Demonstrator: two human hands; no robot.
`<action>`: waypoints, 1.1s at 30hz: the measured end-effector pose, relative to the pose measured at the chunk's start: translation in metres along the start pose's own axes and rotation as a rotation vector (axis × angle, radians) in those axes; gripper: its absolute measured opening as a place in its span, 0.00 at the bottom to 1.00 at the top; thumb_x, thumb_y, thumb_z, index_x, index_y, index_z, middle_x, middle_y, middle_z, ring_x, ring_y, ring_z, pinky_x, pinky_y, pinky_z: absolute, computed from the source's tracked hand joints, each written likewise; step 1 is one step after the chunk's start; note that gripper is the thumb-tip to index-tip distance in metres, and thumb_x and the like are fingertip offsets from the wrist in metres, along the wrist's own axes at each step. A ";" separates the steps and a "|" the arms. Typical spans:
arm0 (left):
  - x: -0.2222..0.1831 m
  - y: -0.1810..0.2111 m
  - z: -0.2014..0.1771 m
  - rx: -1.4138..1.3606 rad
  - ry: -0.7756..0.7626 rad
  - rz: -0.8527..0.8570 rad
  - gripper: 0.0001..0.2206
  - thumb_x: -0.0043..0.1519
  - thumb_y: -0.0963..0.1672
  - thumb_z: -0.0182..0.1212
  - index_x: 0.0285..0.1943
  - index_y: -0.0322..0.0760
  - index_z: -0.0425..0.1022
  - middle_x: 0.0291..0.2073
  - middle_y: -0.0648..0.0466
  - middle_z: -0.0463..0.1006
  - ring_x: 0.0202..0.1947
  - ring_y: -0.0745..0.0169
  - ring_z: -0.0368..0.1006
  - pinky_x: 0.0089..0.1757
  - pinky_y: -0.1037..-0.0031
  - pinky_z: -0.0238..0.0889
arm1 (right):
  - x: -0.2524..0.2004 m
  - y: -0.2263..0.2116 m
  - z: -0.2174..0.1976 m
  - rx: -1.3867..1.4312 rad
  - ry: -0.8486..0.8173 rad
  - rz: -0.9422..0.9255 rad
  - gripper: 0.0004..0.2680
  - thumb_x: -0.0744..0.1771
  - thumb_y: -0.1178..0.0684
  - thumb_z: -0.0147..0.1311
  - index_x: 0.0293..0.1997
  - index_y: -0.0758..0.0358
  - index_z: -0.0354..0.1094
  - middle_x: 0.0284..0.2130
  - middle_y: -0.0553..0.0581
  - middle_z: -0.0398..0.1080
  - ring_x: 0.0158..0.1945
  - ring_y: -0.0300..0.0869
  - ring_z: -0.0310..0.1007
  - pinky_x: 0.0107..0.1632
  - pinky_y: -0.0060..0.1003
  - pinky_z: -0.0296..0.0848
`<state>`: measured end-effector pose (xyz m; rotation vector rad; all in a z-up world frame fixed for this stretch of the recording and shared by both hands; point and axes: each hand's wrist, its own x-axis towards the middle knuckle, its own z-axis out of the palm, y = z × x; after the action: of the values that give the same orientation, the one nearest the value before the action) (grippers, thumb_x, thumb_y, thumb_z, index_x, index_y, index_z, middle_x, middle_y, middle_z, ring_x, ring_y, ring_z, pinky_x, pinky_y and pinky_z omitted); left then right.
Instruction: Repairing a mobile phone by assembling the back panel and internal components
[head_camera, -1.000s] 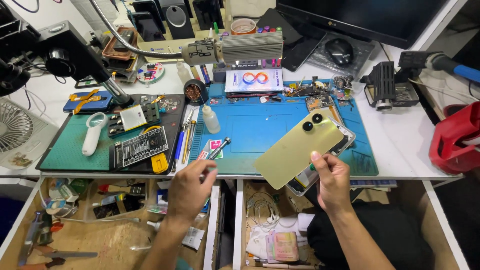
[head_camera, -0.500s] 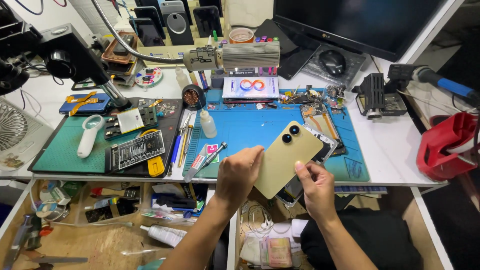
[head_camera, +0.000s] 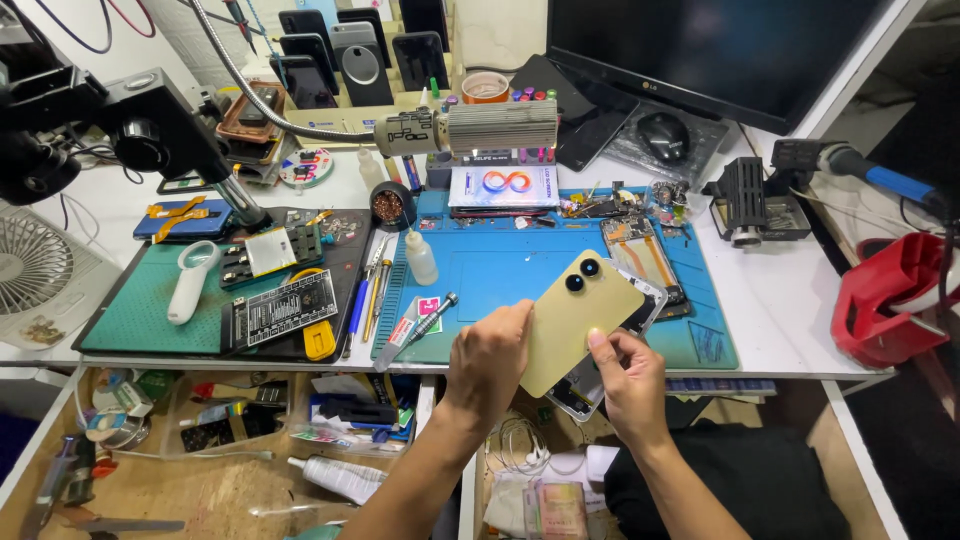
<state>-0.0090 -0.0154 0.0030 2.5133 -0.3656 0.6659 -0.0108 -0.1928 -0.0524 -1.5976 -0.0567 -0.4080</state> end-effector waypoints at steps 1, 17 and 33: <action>0.002 0.003 -0.006 0.001 0.001 0.003 0.08 0.66 0.40 0.59 0.50 0.34 0.82 0.30 0.48 0.84 0.28 0.55 0.83 0.30 0.69 0.78 | 0.001 0.001 0.000 0.001 0.002 -0.002 0.14 0.69 0.52 0.60 0.20 0.60 0.69 0.13 0.46 0.56 0.23 0.31 0.51 0.30 0.27 0.56; -0.001 -0.003 0.003 -0.125 -0.022 0.007 0.10 0.70 0.43 0.56 0.49 0.31 0.81 0.26 0.44 0.83 0.22 0.56 0.81 0.25 0.73 0.76 | 0.000 -0.004 0.001 -0.034 0.006 0.031 0.14 0.68 0.50 0.61 0.20 0.59 0.70 0.12 0.46 0.57 0.23 0.31 0.51 0.29 0.27 0.56; -0.004 -0.001 -0.012 -0.231 0.093 0.025 0.07 0.67 0.41 0.60 0.46 0.31 0.83 0.25 0.43 0.84 0.23 0.54 0.82 0.25 0.75 0.75 | 0.003 0.021 0.007 0.202 0.035 0.062 0.12 0.69 0.53 0.60 0.22 0.59 0.70 0.14 0.43 0.59 0.24 0.28 0.53 0.31 0.23 0.58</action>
<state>-0.0167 -0.0078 0.0096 2.2552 -0.4162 0.7050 -0.0011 -0.1881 -0.0714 -1.3888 -0.0209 -0.3707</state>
